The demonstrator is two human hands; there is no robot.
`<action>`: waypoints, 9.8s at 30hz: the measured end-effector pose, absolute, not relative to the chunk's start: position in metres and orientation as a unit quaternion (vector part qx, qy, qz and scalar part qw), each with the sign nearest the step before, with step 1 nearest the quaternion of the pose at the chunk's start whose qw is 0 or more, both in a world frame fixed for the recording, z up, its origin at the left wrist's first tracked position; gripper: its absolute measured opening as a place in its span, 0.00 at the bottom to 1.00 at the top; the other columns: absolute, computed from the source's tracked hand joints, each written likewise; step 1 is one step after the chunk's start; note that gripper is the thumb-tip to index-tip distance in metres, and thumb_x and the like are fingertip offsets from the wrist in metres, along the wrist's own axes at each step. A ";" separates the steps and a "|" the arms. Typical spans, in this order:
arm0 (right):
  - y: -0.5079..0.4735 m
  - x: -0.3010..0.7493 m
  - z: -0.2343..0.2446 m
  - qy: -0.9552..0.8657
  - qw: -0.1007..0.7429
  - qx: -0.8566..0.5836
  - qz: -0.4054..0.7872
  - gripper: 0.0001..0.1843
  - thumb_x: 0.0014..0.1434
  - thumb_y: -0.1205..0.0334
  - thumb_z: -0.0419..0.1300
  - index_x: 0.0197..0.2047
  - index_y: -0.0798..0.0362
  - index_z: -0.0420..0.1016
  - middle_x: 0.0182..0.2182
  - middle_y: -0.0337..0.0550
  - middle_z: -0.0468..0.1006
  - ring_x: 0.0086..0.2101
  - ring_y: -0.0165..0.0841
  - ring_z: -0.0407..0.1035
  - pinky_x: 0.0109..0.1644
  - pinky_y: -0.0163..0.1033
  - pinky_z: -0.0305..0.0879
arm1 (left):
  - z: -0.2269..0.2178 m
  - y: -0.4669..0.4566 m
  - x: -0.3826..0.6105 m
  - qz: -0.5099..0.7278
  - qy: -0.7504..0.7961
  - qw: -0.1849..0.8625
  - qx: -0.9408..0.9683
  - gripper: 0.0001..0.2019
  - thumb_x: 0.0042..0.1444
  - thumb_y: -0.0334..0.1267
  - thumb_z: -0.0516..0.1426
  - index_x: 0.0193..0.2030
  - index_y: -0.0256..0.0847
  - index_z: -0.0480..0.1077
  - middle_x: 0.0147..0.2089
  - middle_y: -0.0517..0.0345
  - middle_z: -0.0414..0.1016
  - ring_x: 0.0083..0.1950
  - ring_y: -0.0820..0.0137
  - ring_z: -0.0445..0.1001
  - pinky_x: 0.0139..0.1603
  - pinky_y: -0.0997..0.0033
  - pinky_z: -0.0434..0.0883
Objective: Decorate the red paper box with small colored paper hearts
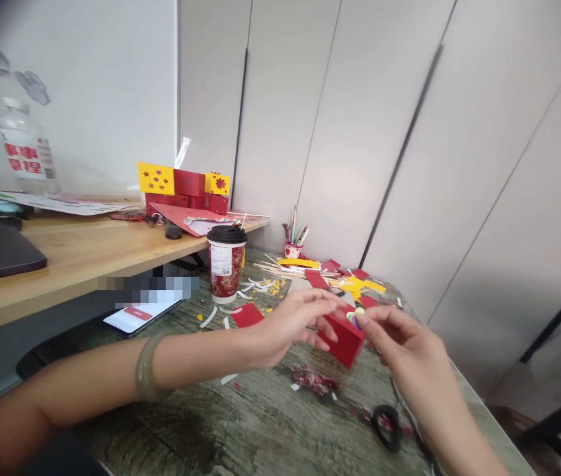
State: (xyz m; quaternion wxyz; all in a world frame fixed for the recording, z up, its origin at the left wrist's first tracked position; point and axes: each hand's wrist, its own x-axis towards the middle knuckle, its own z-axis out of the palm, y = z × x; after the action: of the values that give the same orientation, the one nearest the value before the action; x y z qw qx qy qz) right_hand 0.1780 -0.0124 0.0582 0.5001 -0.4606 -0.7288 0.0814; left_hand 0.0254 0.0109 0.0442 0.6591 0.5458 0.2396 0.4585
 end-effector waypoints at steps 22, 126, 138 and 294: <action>-0.007 0.168 0.027 -0.632 0.452 -0.550 0.306 0.11 0.47 0.56 0.62 0.31 0.54 0.76 0.26 0.41 0.77 0.25 0.28 0.67 0.24 0.31 0.62 | 0.013 0.023 0.014 0.404 0.319 0.635 0.576 0.05 0.47 0.34 0.57 0.30 0.35 0.73 0.33 0.52 0.74 0.34 0.74 0.71 0.32 0.75 0.66; -0.030 0.161 0.019 -0.644 0.470 -0.511 0.323 0.09 0.47 0.55 0.61 0.24 0.52 0.71 0.18 0.34 0.67 0.21 0.25 0.59 0.22 0.30 0.56 | 0.005 0.007 0.008 0.466 0.216 0.521 0.681 0.12 0.44 0.31 0.60 0.38 0.36 0.67 0.31 0.59 0.68 0.33 0.76 0.66 0.34 0.75 0.66; -0.038 0.162 0.018 -0.703 0.486 -0.497 0.149 0.05 0.51 0.59 0.59 0.28 0.50 0.71 0.24 0.37 0.73 0.25 0.28 0.66 0.27 0.32 0.63 | 0.010 -0.002 0.008 0.468 0.247 0.535 0.659 0.08 0.45 0.31 0.57 0.34 0.36 0.66 0.30 0.61 0.67 0.26 0.80 0.66 0.24 0.80 0.66; -0.002 0.203 0.021 -0.680 0.263 -0.559 0.395 0.07 0.50 0.62 0.57 0.30 0.52 0.75 0.26 0.39 0.77 0.23 0.24 0.63 0.25 0.29 0.59 | -0.008 0.057 0.021 0.268 0.237 0.463 0.811 0.13 0.52 0.43 0.53 0.30 0.34 0.71 0.28 0.55 0.74 0.24 0.78 0.62 0.26 0.77 0.60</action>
State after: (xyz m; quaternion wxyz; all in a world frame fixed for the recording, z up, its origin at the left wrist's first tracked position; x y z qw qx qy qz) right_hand 0.2033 -0.0018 0.0210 0.2631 -0.5587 -0.6801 0.3951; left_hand 0.0212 0.0569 -0.0076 0.4628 0.8110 0.2369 0.2683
